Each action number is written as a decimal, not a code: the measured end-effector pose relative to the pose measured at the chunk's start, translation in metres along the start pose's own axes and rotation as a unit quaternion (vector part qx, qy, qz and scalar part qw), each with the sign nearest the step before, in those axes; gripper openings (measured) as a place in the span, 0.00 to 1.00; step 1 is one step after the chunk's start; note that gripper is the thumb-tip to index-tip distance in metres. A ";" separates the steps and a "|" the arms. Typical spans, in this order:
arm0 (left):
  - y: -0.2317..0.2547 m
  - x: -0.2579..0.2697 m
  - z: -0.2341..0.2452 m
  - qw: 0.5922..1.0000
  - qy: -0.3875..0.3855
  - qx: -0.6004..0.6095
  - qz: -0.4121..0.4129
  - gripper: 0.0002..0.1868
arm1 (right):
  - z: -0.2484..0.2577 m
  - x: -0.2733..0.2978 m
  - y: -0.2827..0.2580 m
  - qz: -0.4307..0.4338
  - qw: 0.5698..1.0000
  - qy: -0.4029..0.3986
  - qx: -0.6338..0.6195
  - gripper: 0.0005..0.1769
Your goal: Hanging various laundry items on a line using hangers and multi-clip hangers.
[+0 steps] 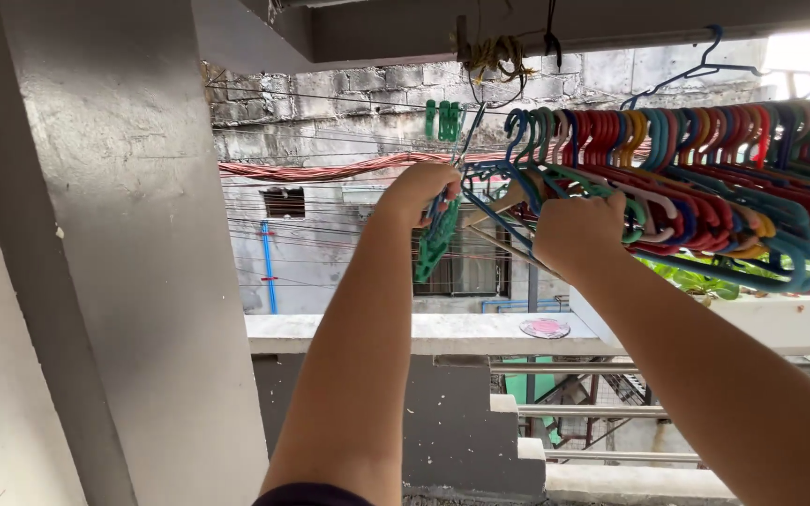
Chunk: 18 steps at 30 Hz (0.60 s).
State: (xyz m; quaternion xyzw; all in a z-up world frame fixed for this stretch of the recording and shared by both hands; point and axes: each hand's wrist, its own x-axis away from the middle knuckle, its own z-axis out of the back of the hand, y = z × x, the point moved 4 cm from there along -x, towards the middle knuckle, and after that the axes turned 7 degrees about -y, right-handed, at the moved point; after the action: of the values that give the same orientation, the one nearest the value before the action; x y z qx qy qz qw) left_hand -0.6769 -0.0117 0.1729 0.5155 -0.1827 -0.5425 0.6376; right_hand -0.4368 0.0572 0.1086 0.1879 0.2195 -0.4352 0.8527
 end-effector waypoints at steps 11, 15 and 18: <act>-0.011 0.008 -0.008 0.992 -0.006 0.125 0.009 0.21 | -0.006 -0.078 -0.060 0.073 0.788 -0.086 -0.606 0.32; -0.005 0.011 -0.011 0.996 0.035 0.081 0.004 0.17 | 0.036 -0.019 -0.074 -0.068 0.723 -0.205 -0.656 0.30; -0.011 0.007 -0.028 0.989 0.000 0.146 0.025 0.22 | 0.016 -0.043 -0.080 -0.057 0.653 -0.167 -0.737 0.25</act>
State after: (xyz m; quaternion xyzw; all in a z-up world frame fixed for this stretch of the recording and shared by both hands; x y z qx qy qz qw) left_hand -0.6579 -0.0039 0.1501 0.5985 -0.2727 -0.4938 0.5689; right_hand -0.5220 0.0337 0.1351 -0.5911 0.3319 -0.2024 0.7067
